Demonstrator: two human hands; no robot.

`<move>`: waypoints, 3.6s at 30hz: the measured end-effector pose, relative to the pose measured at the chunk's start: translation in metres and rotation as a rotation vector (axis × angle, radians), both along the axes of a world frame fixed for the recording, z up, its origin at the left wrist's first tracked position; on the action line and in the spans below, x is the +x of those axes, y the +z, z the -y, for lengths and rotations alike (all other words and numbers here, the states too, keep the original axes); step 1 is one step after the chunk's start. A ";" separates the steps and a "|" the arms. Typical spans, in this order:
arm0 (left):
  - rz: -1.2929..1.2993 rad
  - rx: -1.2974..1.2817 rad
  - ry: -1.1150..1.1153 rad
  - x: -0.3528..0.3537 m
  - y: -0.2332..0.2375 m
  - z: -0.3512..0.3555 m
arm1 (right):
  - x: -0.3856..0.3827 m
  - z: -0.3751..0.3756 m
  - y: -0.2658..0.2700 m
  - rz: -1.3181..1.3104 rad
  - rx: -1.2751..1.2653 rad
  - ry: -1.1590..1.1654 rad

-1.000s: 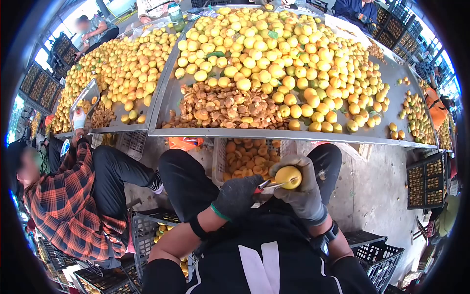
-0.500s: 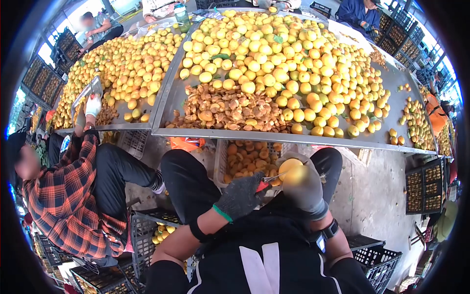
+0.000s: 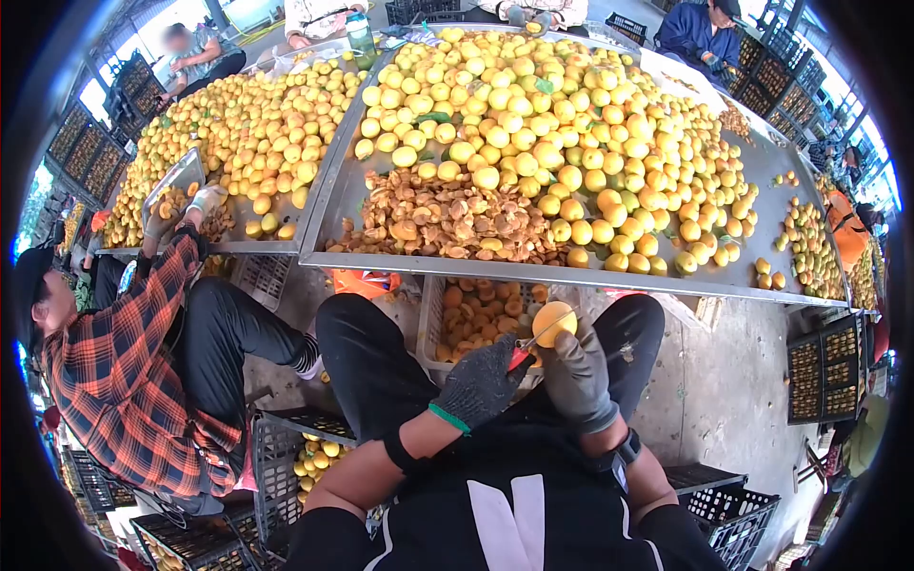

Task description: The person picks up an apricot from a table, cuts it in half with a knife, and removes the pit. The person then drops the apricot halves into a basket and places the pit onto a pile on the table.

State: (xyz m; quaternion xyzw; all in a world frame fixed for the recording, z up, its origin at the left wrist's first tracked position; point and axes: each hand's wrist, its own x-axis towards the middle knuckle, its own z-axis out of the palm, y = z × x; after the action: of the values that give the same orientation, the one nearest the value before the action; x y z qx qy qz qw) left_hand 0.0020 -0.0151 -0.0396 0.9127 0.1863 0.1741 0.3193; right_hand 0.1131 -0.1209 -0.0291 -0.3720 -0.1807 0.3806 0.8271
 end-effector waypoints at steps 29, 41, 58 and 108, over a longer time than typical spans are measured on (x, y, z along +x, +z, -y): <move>-0.005 0.159 -0.012 -0.017 -0.009 -0.017 | -0.007 0.002 -0.011 0.093 -0.109 0.103; -0.042 0.181 -0.025 -0.022 -0.014 -0.021 | -0.004 0.004 -0.006 -0.156 -0.145 0.212; 0.111 0.082 -0.347 -0.011 0.050 -0.029 | -0.005 0.018 -0.026 0.957 -0.296 0.297; 0.398 -2.051 0.148 0.021 0.012 -0.030 | 0.007 -0.011 -0.012 0.920 -0.429 -0.181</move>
State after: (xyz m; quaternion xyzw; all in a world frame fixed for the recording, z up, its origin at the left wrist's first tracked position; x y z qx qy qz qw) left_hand 0.0225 0.0154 -0.0279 0.1455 0.2441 0.0988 0.9537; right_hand 0.1206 -0.1104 -0.0408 -0.6765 -0.4107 0.1327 0.5968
